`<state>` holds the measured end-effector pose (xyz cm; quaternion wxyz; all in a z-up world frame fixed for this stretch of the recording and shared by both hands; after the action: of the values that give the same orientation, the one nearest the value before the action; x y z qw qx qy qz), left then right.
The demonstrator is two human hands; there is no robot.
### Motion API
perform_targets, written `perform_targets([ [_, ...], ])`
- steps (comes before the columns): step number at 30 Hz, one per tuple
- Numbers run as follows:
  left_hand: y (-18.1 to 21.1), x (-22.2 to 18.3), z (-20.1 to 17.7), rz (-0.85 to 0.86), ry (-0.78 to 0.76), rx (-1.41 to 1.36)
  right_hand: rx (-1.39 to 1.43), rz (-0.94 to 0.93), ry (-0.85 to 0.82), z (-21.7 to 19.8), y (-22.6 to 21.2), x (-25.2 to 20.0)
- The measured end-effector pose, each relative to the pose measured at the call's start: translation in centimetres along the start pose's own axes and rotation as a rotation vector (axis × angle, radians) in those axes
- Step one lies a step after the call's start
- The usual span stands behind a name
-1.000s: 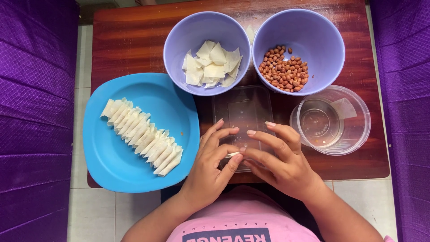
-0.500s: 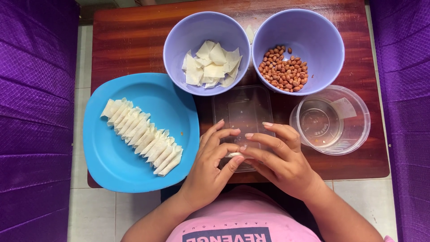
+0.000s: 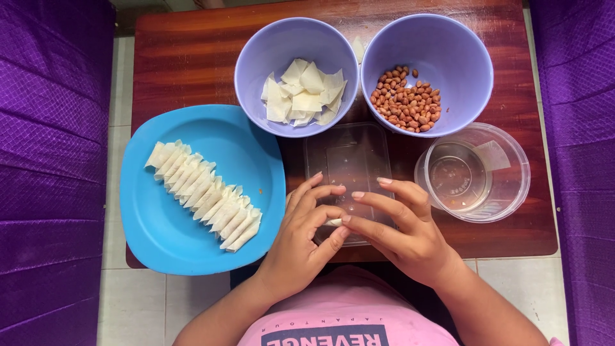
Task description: Folding small square food wrappers into rectangular strips and stacking them neatly on a blue plate.
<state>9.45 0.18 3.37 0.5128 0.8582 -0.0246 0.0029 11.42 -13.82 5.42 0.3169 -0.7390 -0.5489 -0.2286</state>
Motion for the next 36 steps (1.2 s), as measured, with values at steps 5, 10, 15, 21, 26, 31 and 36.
perform_targets([
  [5, 0.1, 0.1, 0.0, -0.007, -0.008, 0.006, 0.036, 0.040, -0.008, -0.1, 0.3, 0.0],
  [10, 0.1, 0.0, -0.1, -0.010, 0.003, 0.006, 0.031, 0.044, 0.000, -0.3, 0.3, -0.1],
  [15, 0.3, -0.1, -0.1, 0.016, 0.000, 0.008, 0.052, -0.031, 0.001, -0.7, -0.6, 0.7],
  [21, 0.7, -1.6, 0.3, 0.169, 0.115, 0.165, 0.088, 0.041, -0.006, -1.2, -0.4, 1.3],
  [26, 2.9, -2.8, -0.3, 0.363, 0.255, 0.201, 0.129, 0.066, 0.009, -1.4, -0.5, 1.6],
  [31, 3.6, -3.8, -0.9, 0.410, 0.299, 0.199, 0.173, 0.079, -0.005, -1.2, -1.3, 1.6],
  [36, 4.4, -5.2, -2.7, 0.379, 0.343, 0.121, 0.251, 0.122, -0.026, -0.5, -2.0, 1.7],
])
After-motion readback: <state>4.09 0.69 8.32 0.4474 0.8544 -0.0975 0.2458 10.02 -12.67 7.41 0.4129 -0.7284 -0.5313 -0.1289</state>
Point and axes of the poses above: each hand's wrist, its own x-axis towards the middle knuckle, its own z-axis out of the palm, y = z × x, the point moved 9 cm from there along x, towards the middle knuckle, and after that the axes turned 10 degrees about -z, right-handed, at the moved point
